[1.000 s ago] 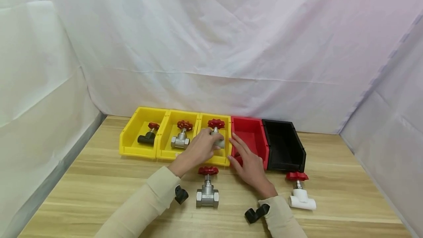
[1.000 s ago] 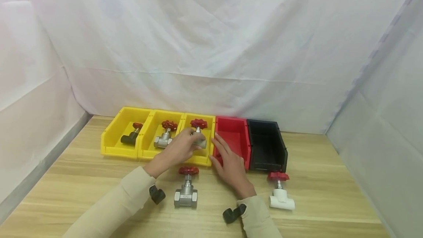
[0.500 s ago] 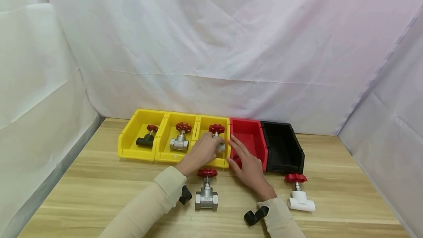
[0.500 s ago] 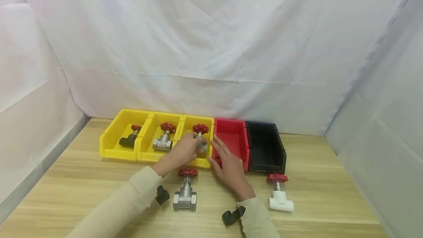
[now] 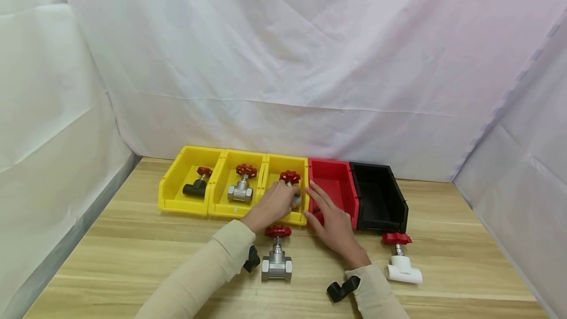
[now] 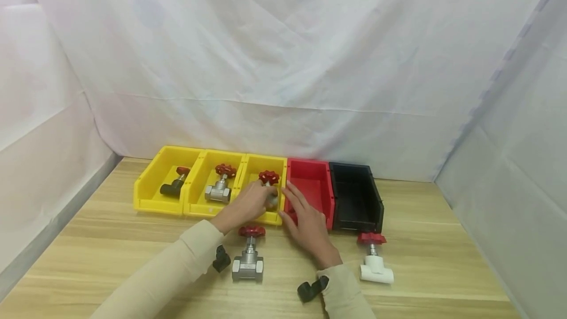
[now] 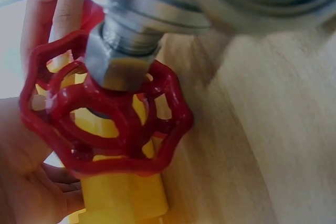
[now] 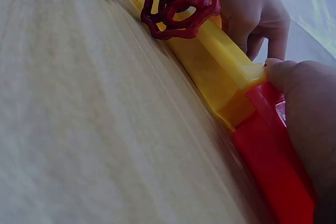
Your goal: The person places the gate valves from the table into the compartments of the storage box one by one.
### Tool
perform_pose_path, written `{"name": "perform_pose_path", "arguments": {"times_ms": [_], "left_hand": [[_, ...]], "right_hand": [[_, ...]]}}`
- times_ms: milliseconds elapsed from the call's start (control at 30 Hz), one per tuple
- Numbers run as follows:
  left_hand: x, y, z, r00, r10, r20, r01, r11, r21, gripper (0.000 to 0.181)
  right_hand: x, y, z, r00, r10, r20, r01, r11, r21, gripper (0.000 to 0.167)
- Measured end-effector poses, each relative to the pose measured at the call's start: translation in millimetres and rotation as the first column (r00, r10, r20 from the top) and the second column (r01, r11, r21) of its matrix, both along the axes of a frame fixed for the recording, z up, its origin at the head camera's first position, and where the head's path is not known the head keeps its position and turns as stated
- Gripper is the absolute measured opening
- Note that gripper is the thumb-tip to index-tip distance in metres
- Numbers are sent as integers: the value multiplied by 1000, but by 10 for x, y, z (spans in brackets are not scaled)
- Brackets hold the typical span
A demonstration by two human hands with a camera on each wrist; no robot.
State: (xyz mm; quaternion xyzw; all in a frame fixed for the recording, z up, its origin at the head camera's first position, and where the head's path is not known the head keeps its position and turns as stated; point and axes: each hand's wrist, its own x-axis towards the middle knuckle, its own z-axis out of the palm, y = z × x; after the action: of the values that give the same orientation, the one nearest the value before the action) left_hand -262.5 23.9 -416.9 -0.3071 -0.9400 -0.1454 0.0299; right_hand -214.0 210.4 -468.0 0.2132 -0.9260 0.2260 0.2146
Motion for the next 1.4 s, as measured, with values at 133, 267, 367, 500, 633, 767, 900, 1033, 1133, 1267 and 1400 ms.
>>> {"name": "perform_pose_path", "arguments": {"times_ms": [133,267,367,500,633,767,900,1033,1133,1267,1400], "left_hand": [[-12,2,-27,1000,12,4,-12,1000,-11,19],[-10,3,-49,999,33,3,-32,999,-40,21],[-10,15,-50,1000,30,0,-30,999,-45,19],[-6,31,-36,1000,25,7,-24,999,-34,18],[-3,41,-23,999,36,14,-35,999,-30,19],[3,53,-20,998,59,27,-58,998,-33,20],[5,66,-36,995,91,35,-90,995,-46,22],[6,74,-59,993,114,27,-113,992,-62,20],[10,85,-65,992,128,18,-126,988,-85,19],[16,91,-57,991,134,13,-132,986,-105,18],[39,83,-22,992,130,3,-129,985,-117,18]], "right_hand": [[-6,-12,-6,1000,-1,-1,1,1000,3,72],[-2,-21,0,1000,0,-2,0,1000,6,71],[2,-14,5,1000,0,-18,0,1000,5,69],[0,-1,10,1000,4,-31,-3,1000,3,67],[-11,6,5,1000,4,-28,-4,1000,3,67],[-11,4,-1,1000,-4,-14,4,1000,4,69],[-2,1,4,1000,-5,-5,5,1000,0,69],[1,-2,9,1000,2,-8,-2,1000,-2,69],[-2,2,5,1000,4,-13,-4,1000,0,69],[-5,5,1,1000,2,-15,-2,1000,1,69],[-2,4,2,1000,2,-17,-2,1000,-2,69]]}}
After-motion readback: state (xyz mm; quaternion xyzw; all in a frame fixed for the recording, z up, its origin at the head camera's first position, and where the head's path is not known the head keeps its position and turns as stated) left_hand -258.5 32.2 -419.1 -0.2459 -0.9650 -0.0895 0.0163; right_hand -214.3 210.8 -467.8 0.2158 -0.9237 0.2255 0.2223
